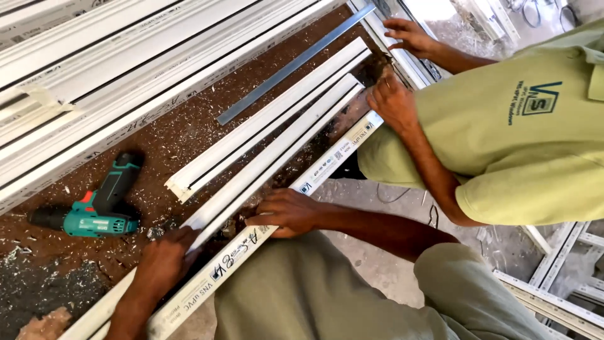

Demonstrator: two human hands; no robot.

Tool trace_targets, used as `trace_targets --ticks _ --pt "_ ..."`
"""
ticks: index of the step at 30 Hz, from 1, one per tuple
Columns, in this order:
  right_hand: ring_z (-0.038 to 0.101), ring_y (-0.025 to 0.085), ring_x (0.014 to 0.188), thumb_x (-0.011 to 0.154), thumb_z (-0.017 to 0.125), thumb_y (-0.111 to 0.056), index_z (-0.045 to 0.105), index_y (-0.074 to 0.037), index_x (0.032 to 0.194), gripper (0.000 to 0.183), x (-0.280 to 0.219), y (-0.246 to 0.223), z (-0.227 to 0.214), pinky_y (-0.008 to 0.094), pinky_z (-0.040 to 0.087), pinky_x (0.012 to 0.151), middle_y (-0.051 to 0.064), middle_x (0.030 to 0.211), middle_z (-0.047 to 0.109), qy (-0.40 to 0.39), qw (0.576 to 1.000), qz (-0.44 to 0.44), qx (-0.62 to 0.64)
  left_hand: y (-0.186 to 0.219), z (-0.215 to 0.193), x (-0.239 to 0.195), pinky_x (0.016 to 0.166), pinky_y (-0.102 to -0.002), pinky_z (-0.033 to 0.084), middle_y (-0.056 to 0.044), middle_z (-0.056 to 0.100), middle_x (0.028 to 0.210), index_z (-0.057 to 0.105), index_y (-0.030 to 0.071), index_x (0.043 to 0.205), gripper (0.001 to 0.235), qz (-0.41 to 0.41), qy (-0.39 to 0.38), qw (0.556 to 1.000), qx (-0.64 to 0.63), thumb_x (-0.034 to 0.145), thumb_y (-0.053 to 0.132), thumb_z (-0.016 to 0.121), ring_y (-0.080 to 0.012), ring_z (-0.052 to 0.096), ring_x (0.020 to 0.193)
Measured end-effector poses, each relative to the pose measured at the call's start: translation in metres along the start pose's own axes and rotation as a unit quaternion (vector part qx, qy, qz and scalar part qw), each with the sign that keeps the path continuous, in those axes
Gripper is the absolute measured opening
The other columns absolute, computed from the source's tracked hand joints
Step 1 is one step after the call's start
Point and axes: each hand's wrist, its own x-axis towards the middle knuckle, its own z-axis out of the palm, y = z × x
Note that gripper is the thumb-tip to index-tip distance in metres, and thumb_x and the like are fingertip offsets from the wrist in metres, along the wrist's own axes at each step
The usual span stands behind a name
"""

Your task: The person assembles uPVC window frame components using a power drill and screws in a fabrication workshop.

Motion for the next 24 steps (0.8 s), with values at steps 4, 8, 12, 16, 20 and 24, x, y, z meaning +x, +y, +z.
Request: trace_targets --ticks 4,8,12,16,20,24 --pt "0.066 0.030 0.097 0.087 0.078 -0.029 0.066 -0.014 0.137 0.053 0.009 -0.013 -0.016 0.045 0.051 0.082 0.011 0.106 0.068 -0.036 0.997 -0.028 0.065 0.030 -0.035 -0.024 0.094 -0.049 0.054 -0.013 0.066 0.131 0.071 0.016 0.128 0.043 -0.056 -0.030 0.997 -0.051 0.089 0.030 0.063 -0.0366 0.064 0.115" --pt "0.071 0.028 0.100 0.083 0.084 -0.033 0.068 -0.014 0.133 0.056 0.043 -0.003 -0.040 0.043 0.055 0.084 0.012 0.114 0.074 -0.072 0.989 0.043 0.121 0.096 -0.093 -0.048 0.094 -0.049 0.054 -0.013 0.067 0.129 0.066 0.011 0.131 0.054 -0.085 0.050 0.994 -0.043 0.087 0.042 0.064 -0.0357 0.064 0.112" --pt "0.077 0.024 0.102 0.077 0.082 -0.037 0.066 -0.014 0.135 0.064 0.088 0.024 -0.066 0.038 0.060 0.089 0.013 0.118 0.077 -0.226 0.910 0.185 0.295 0.115 -0.106 -0.056 0.093 -0.048 0.052 -0.015 0.066 0.126 0.061 0.009 0.144 0.079 -0.047 0.132 0.960 0.241 0.073 0.041 0.072 -0.0316 0.063 0.104" --pt "0.074 0.030 0.106 0.079 0.083 -0.037 0.064 -0.011 0.134 0.064 0.104 0.049 -0.053 0.040 0.058 0.092 0.016 0.123 0.073 -0.249 0.904 0.150 0.314 0.087 -0.091 -0.044 0.093 -0.045 0.053 -0.012 0.067 0.125 0.061 0.014 0.142 0.071 -0.078 0.143 0.955 0.248 0.073 0.019 0.079 -0.0303 0.064 0.108" --pt "0.063 0.032 0.119 0.089 0.078 -0.044 0.067 -0.011 0.133 0.057 0.108 0.049 -0.069 0.044 0.048 0.101 0.014 0.127 0.068 -0.211 0.960 0.108 0.148 0.062 -0.071 -0.025 0.093 -0.047 0.054 -0.011 0.068 0.122 0.061 0.016 0.136 0.076 -0.108 0.165 0.977 0.085 0.063 0.020 0.083 -0.0346 0.066 0.109" --pt "0.056 0.030 0.123 0.092 0.075 -0.052 0.062 -0.012 0.138 0.062 0.085 0.055 -0.060 0.047 0.041 0.103 0.010 0.129 0.061 -0.140 0.986 0.086 -0.008 0.055 -0.051 -0.007 0.088 -0.048 0.055 -0.011 0.068 0.123 0.058 0.016 0.138 0.083 -0.160 0.112 0.981 -0.001 0.063 0.035 0.088 -0.0353 0.066 0.108"
